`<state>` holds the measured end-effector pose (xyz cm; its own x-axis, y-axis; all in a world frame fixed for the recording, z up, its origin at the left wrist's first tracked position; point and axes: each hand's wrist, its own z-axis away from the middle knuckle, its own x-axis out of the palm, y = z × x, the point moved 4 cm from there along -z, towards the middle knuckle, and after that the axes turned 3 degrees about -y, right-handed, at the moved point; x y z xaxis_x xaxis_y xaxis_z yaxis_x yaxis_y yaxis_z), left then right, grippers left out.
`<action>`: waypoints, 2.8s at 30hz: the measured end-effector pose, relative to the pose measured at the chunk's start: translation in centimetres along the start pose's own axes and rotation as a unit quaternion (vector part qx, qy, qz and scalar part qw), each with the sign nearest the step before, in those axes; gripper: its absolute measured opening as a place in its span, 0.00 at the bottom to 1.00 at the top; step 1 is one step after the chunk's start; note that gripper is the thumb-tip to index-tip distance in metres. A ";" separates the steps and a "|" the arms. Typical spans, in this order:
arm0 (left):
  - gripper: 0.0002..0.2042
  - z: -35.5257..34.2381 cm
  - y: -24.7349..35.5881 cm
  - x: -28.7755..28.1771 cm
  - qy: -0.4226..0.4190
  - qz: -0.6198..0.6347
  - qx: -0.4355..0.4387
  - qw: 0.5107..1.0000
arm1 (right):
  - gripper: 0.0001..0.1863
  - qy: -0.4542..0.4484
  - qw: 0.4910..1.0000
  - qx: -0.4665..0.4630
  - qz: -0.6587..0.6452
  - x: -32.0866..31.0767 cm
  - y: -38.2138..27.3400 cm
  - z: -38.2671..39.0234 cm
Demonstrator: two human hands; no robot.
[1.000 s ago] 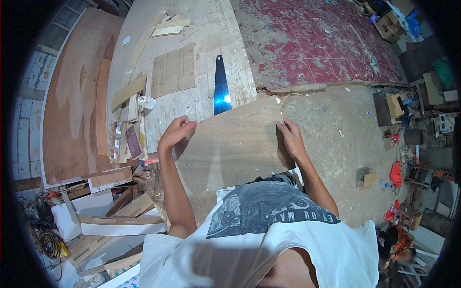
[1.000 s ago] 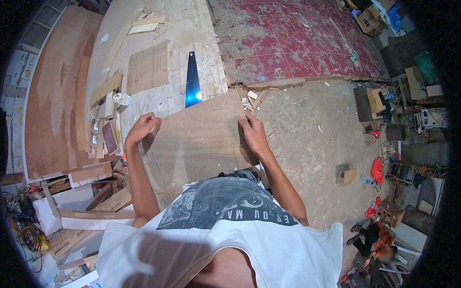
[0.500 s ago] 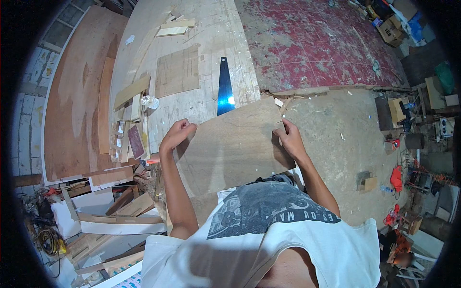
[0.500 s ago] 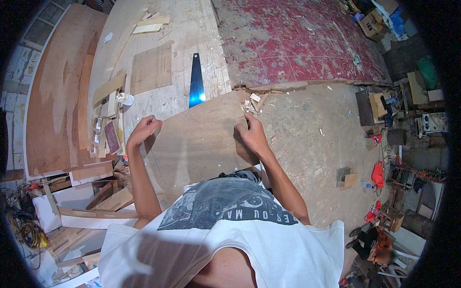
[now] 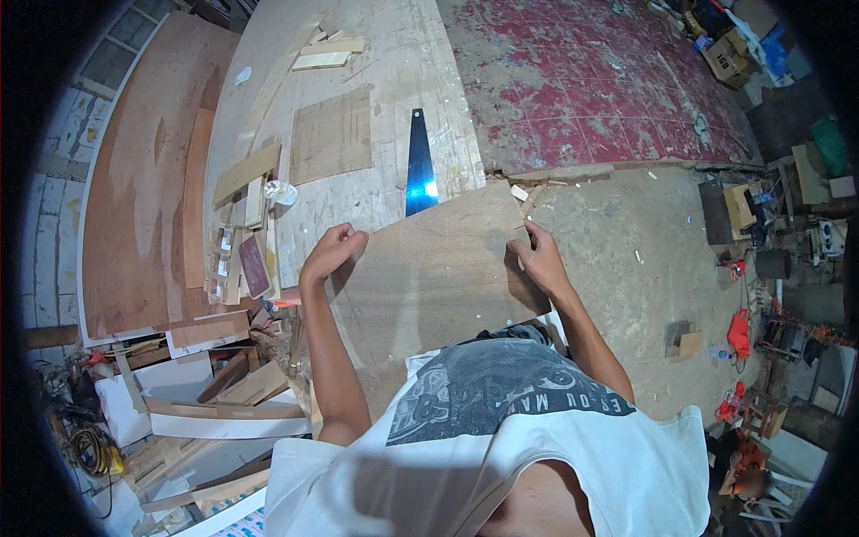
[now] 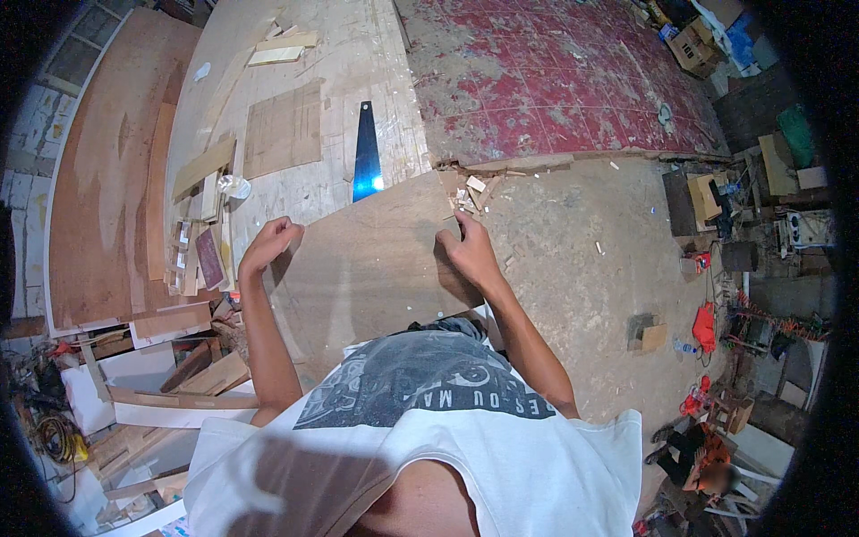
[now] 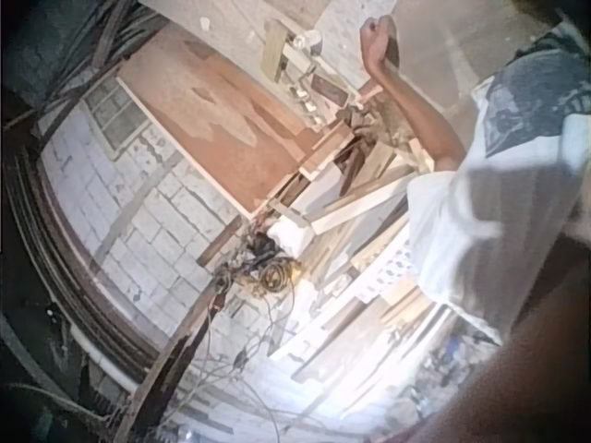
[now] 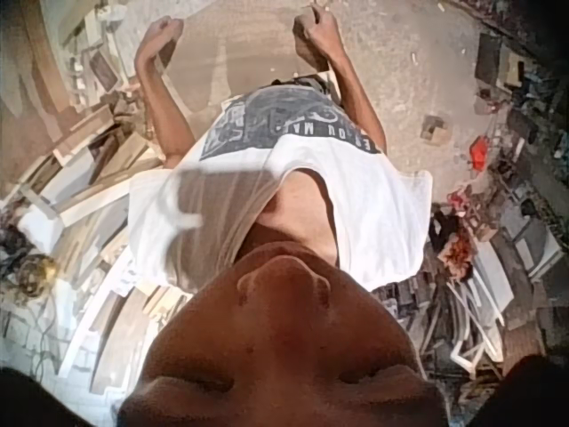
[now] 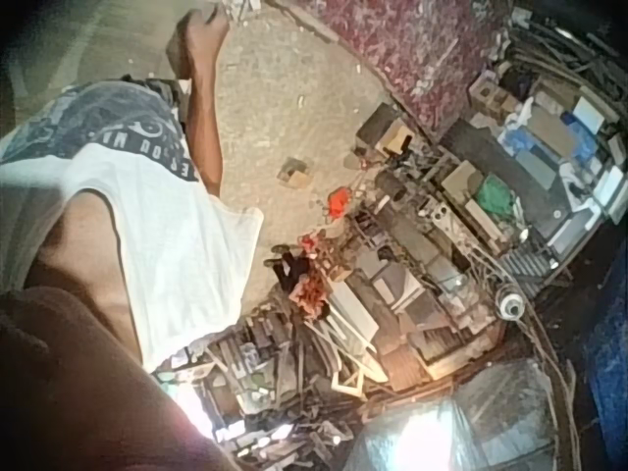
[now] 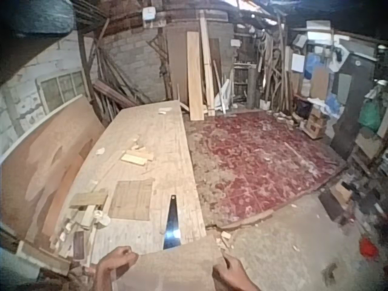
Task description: The person cuts a wooden board using a handsaw, holds and aligns the board on a workbench, and cuts the board again with the handsaw.
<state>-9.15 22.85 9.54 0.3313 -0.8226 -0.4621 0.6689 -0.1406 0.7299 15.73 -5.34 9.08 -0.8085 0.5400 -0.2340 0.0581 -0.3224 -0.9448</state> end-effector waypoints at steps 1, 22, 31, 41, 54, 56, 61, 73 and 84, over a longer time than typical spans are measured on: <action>0.18 0.0 0.1 0.1 0.000 0.000 0.001 1.000 | 0.22 0.001 1.000 0.000 0.000 0.0 0.1 -0.1; 0.15 -0.7 -0.5 0.3 0.026 0.039 0.010 0.999 | 0.36 -0.107 0.885 0.161 -0.424 -2.2 6.4 -0.7; 0.15 -0.4 -0.1 0.4 0.043 0.058 0.019 0.997 | 0.37 -0.107 0.852 0.174 -0.481 -1.1 4.2 0.1; 0.14 -0.4 0.1 0.6 0.050 0.046 0.014 0.998 | 0.38 -0.102 0.868 0.171 -0.454 -1.1 3.3 0.1; 0.16 -0.9 -0.1 1.2 0.049 0.041 0.030 0.997 | 0.41 -0.124 0.912 0.130 -0.368 -2.4 4.0 0.1; 0.15 -1.1 -0.1 1.2 0.045 0.046 0.024 0.998 | 0.42 -0.127 0.920 0.113 -0.352 -2.4 4.3 -0.2; 0.15 -1.1 0.2 1.5 0.040 0.053 0.024 0.998 | 0.44 -0.149 0.924 0.089 -0.340 -2.9 5.0 -0.3; 0.16 -1.4 0.6 1.9 0.039 0.064 0.019 0.997 | 0.56 -0.253 0.870 0.084 -0.414 -3.8 4.8 0.3; 0.14 -1.9 0.8 2.3 0.036 0.047 0.031 0.998 | 0.57 -0.230 0.853 0.150 -0.444 -3.9 7.4 0.5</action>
<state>-6.61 21.97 8.07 0.4393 -0.7928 -0.4225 0.5903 -0.0997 0.8010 19.04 -10.24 3.16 -0.6036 0.3342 0.7239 -0.7938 -0.1671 -0.5847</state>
